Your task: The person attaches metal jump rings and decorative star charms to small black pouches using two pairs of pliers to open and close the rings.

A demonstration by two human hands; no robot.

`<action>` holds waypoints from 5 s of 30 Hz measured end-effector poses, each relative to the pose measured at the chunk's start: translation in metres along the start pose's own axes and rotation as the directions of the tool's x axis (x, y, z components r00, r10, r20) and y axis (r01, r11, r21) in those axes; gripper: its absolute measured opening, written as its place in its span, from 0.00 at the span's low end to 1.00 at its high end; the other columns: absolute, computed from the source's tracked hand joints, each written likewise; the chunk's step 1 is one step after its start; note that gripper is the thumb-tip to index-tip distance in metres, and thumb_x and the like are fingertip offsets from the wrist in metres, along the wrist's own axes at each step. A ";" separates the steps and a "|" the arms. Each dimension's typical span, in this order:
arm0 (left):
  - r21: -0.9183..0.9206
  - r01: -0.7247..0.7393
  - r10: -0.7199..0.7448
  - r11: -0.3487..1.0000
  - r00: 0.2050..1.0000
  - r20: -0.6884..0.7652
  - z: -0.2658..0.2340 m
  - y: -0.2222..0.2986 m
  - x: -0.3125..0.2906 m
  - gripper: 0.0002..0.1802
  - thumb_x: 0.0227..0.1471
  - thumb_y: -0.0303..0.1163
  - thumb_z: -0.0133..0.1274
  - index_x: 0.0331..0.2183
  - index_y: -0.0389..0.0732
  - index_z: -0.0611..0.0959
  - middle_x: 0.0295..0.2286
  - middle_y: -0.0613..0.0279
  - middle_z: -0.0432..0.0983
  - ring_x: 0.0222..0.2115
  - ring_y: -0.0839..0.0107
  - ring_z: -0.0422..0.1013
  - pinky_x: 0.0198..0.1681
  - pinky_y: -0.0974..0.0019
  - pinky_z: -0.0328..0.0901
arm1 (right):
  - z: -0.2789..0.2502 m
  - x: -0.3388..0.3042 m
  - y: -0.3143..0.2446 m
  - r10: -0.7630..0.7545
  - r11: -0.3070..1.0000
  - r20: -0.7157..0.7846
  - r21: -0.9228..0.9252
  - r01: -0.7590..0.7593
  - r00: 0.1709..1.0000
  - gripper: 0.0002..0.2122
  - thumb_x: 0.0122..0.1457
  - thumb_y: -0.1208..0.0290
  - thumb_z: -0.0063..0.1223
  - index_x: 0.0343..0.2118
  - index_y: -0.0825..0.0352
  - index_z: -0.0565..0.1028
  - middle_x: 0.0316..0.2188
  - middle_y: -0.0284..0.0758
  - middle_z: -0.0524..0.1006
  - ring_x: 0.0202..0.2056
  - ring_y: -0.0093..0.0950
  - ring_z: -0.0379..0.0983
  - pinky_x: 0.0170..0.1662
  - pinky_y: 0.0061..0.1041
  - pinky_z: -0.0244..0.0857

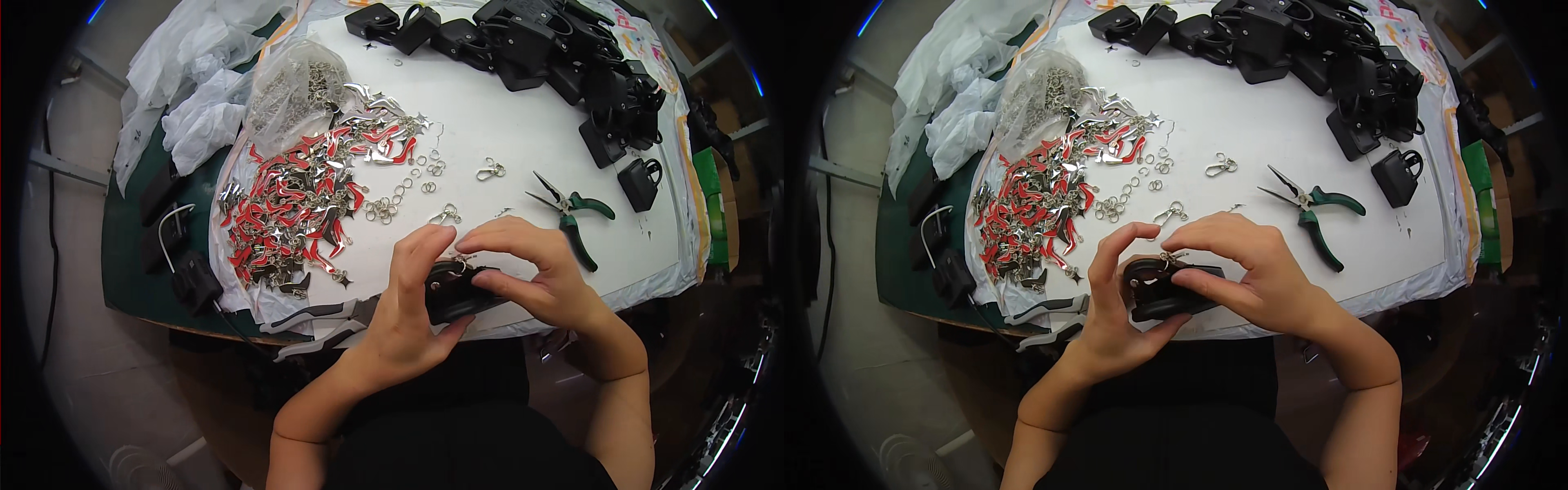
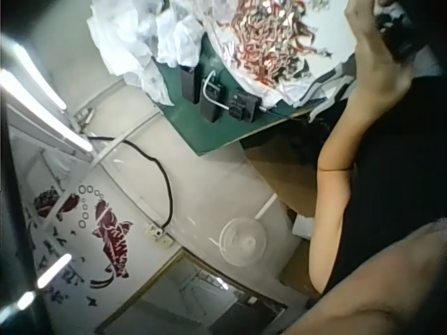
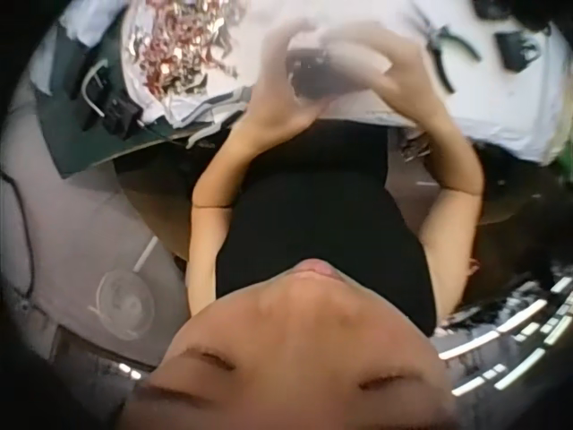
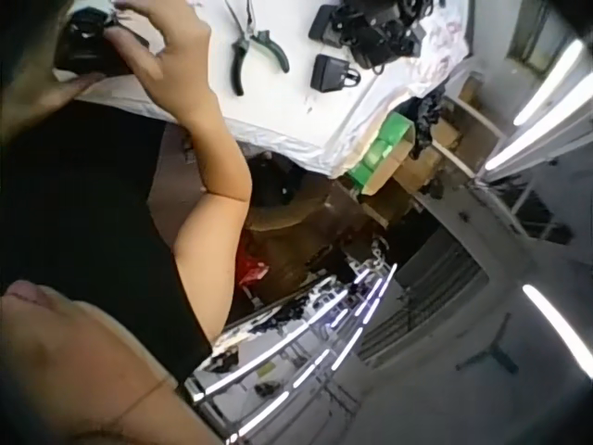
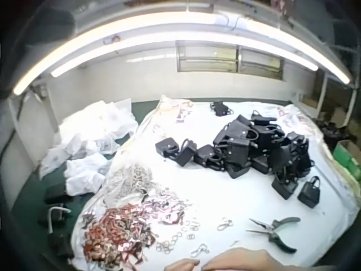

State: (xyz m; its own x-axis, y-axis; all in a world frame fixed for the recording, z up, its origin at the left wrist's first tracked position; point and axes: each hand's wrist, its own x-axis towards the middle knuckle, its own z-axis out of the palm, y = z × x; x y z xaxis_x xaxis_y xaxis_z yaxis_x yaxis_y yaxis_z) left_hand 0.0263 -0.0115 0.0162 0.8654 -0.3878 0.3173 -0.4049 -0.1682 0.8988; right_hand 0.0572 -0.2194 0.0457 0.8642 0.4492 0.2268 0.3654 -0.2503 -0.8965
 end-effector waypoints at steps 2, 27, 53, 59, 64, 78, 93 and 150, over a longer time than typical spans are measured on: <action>0.068 -0.055 0.051 0.996 0.997 0.055 -0.008 0.005 0.002 0.58 0.35 0.12 0.66 0.63 0.41 0.51 0.55 0.46 0.57 0.45 0.60 0.73 0.47 0.61 0.71 | 0.003 0.008 0.003 -0.022 0.999 0.029 0.041 0.020 0.999 0.14 0.50 0.74 0.66 0.42 0.66 0.81 0.38 0.35 0.80 0.42 0.34 0.76 0.45 0.28 0.68; -0.235 0.534 -0.572 0.812 0.809 -0.139 -0.221 0.052 -0.225 0.47 0.21 0.21 0.75 0.50 0.35 0.74 0.37 0.47 0.78 0.37 0.60 0.76 0.43 0.61 0.70 | 0.012 0.061 0.060 0.144 0.912 -0.070 -0.378 -0.160 0.987 0.06 0.56 0.71 0.60 0.33 0.67 0.79 0.30 0.35 0.78 0.34 0.31 0.75 0.37 0.28 0.68; 0.542 -0.143 -0.078 0.828 0.928 0.364 -0.020 -0.045 0.090 0.11 0.46 0.27 0.62 0.35 0.39 0.82 0.35 0.59 0.74 0.40 0.60 0.71 0.42 0.60 0.68 | -0.025 0.032 0.052 0.402 0.889 -0.112 0.284 -0.359 0.909 0.07 0.59 0.75 0.57 0.38 0.72 0.81 0.30 0.33 0.81 0.30 0.19 0.76 0.33 0.18 0.71; 0.543 -0.163 -0.107 0.824 0.896 0.431 -0.021 -0.047 0.090 0.08 0.48 0.26 0.61 0.33 0.38 0.81 0.34 0.59 0.73 0.39 0.60 0.71 0.42 0.62 0.68 | -0.019 0.025 0.053 0.452 0.778 0.035 0.473 -0.414 0.891 0.05 0.59 0.80 0.56 0.36 0.73 0.79 0.29 0.34 0.80 0.30 0.21 0.77 0.35 0.19 0.72; 0.107 0.125 -0.144 0.986 0.972 0.186 -0.026 -0.032 0.080 0.07 0.51 0.24 0.60 0.33 0.35 0.80 0.31 0.57 0.78 0.32 0.65 0.75 0.36 0.65 0.68 | -0.022 0.023 0.046 0.464 0.695 0.112 0.570 -0.440 0.879 0.05 0.58 0.79 0.59 0.36 0.73 0.80 0.29 0.34 0.80 0.31 0.20 0.76 0.37 0.18 0.72; -0.006 0.156 -0.142 0.988 0.909 0.392 -0.039 -0.026 0.100 0.09 0.50 0.24 0.63 0.36 0.36 0.82 0.32 0.59 0.80 0.34 0.69 0.76 0.39 0.67 0.69 | -0.028 0.021 0.033 0.434 0.689 0.098 0.605 -0.399 0.896 0.04 0.55 0.83 0.61 0.34 0.73 0.79 0.30 0.35 0.81 0.33 0.20 0.77 0.38 0.19 0.71; 0.714 0.160 0.091 0.681 0.950 -0.299 -0.060 -0.091 0.280 0.26 0.43 0.36 0.66 0.44 0.33 0.80 0.37 0.52 0.80 0.39 0.65 0.76 0.45 0.65 0.68 | -0.032 0.022 0.045 0.171 0.824 -0.354 0.563 0.063 0.920 0.03 0.57 0.80 0.59 0.31 0.67 0.76 0.38 0.33 0.76 0.41 0.23 0.71 0.48 0.25 0.65; 0.127 0.143 -0.102 0.982 0.952 -0.289 -0.022 0.019 -0.026 0.22 0.39 0.23 0.70 0.37 0.39 0.76 0.43 0.50 0.75 0.42 0.55 0.75 0.42 0.59 0.70 | -0.005 0.017 0.020 -0.319 0.925 -0.022 -0.225 0.306 0.947 0.10 0.48 0.82 0.63 0.32 0.68 0.75 0.32 0.33 0.74 0.30 0.33 0.68 0.36 0.29 0.61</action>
State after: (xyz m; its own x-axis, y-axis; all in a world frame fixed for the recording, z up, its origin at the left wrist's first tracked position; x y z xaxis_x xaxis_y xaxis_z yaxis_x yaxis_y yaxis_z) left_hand 0.0030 0.0152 0.0317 0.9503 -0.0903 0.2980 -0.3108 -0.3353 0.8893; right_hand 0.0809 -0.2210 0.0330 0.7097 0.4865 0.5095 0.6807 -0.2871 -0.6740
